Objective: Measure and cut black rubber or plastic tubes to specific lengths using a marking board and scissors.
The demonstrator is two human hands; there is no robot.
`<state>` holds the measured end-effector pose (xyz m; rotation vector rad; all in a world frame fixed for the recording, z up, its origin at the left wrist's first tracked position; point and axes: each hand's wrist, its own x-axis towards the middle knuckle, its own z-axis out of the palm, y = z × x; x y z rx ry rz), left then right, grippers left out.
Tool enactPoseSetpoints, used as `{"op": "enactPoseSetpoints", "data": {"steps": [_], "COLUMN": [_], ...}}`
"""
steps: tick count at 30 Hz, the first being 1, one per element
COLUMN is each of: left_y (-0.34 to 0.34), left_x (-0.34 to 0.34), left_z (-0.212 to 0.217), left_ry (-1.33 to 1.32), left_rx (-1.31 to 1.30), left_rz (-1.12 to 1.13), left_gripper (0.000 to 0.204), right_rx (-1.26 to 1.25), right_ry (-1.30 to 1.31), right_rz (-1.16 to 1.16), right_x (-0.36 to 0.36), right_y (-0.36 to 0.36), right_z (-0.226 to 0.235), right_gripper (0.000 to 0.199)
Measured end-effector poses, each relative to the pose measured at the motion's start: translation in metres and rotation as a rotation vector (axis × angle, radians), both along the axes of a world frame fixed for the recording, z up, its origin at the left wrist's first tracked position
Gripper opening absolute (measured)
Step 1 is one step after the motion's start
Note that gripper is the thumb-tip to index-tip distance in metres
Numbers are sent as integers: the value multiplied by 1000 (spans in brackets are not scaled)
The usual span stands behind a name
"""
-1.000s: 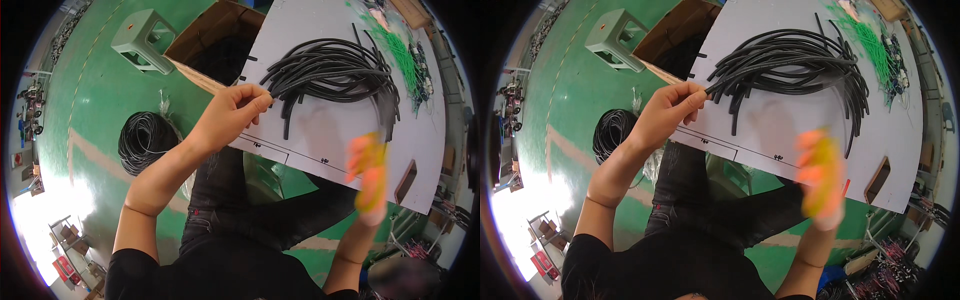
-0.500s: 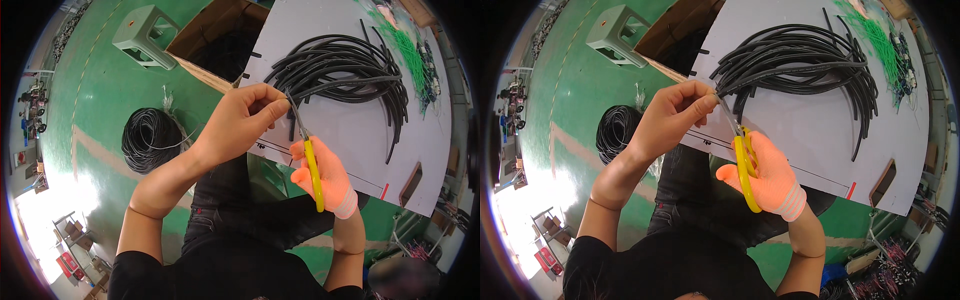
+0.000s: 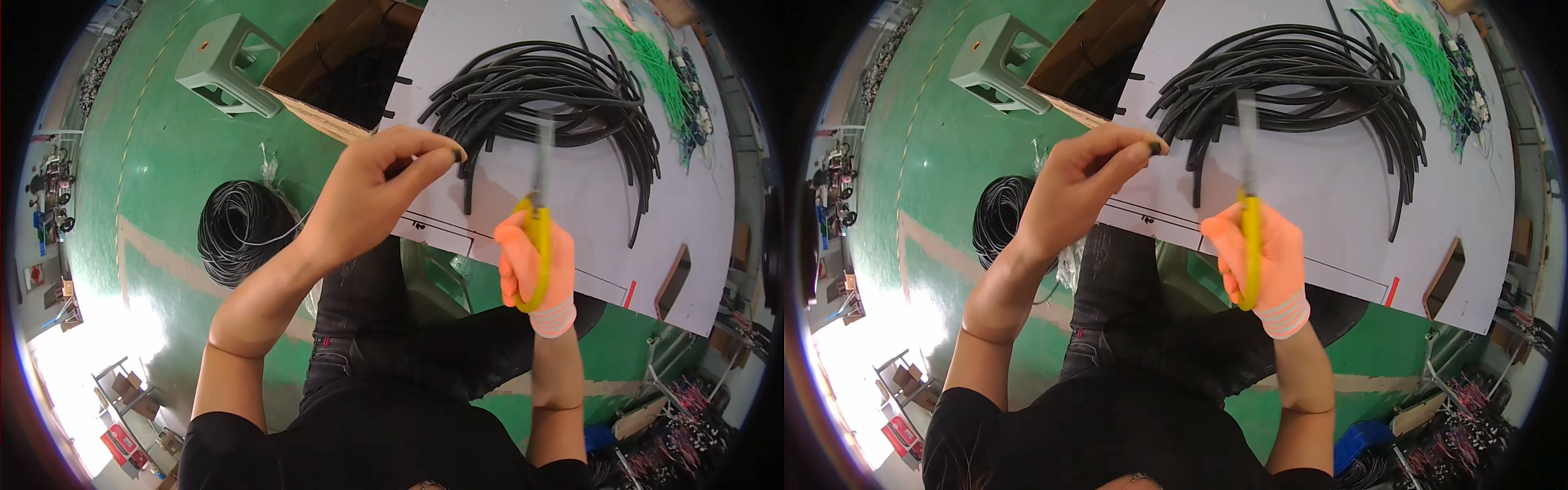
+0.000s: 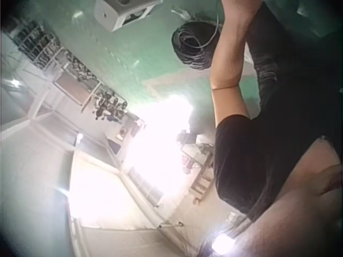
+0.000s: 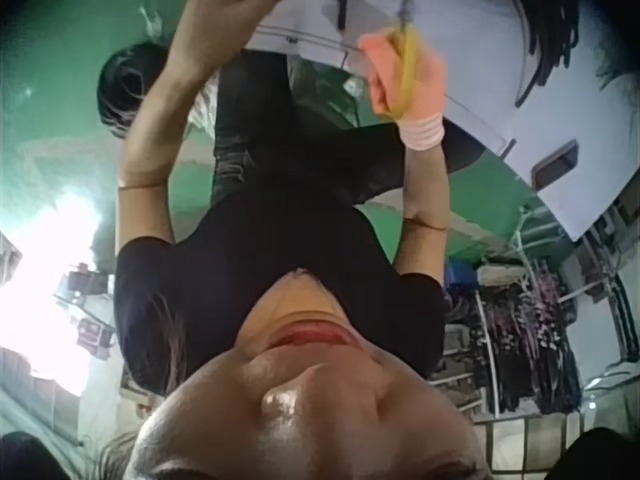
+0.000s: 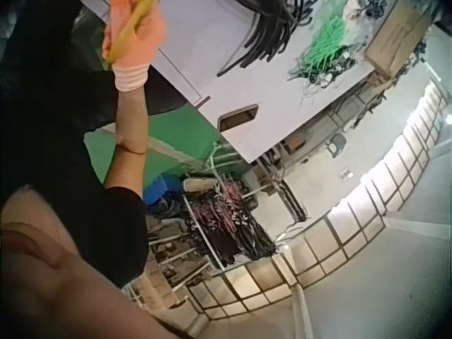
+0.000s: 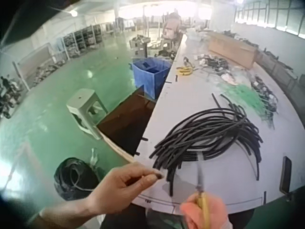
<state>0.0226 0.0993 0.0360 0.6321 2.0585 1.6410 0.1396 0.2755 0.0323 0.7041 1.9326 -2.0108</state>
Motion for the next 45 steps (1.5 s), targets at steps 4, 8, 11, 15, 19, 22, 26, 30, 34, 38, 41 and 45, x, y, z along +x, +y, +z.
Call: {"op": "enactPoseSetpoints", "data": {"steps": [4, 8, 11, 15, 19, 22, 26, 30, 34, 38, 41, 45], "left_y": [-12, -7, 2, -28, -104, -108, -99, -102, -96, -96, -93, -91], "left_x": [28, 51, 59, 53, 21, 19, 19, 16, 16, 15, 17, 17], "left_z": [13, 15, 17, 13, -26, -36, -42, -44, -37, -36, -34, -34], "left_ry": [10, -308, -398, -131, -44, -50, -59, -91, -118, -132, -113, -139], "left_rx": [11, 154, 144, -245, -381, -430, -478, -525, -541, -535, -546, -551], "left_rz": [-125, -141, -101, -184, -188, -259, -267, -260, -248, -259, -261, -253], "left_gripper": [23, 19, 18, 15, 11, 15, 24, 18, 19, 20, 22, 23], "right_rx": [-209, -311, -336, 511, -191, -168, -110, -63, -73, -84, -58, -87], "right_ry": [394, 429, 454, 666, 680, 601, 468, 428, 387, 349, 321, 301], "right_rz": [-335, -342, -386, -578, -1315, -1427, -1525, -1543, -1549, -1528, -1517, -1508], "right_x": [9, 11, 21, 47, 117, 152, 148, 144, 146, 149, 151, 150], "right_y": [-33, -55, -54, -15, 50, 82, 89, 93, 95, 99, 101, 102], "right_z": [-19, -18, -23, -39, -54, -88, -101, -104, -101, -95, -92, -90], "right_gripper": [26, 28, 27, 25, 18, 10, 9, 8, 13, 14, 15, 16]}}
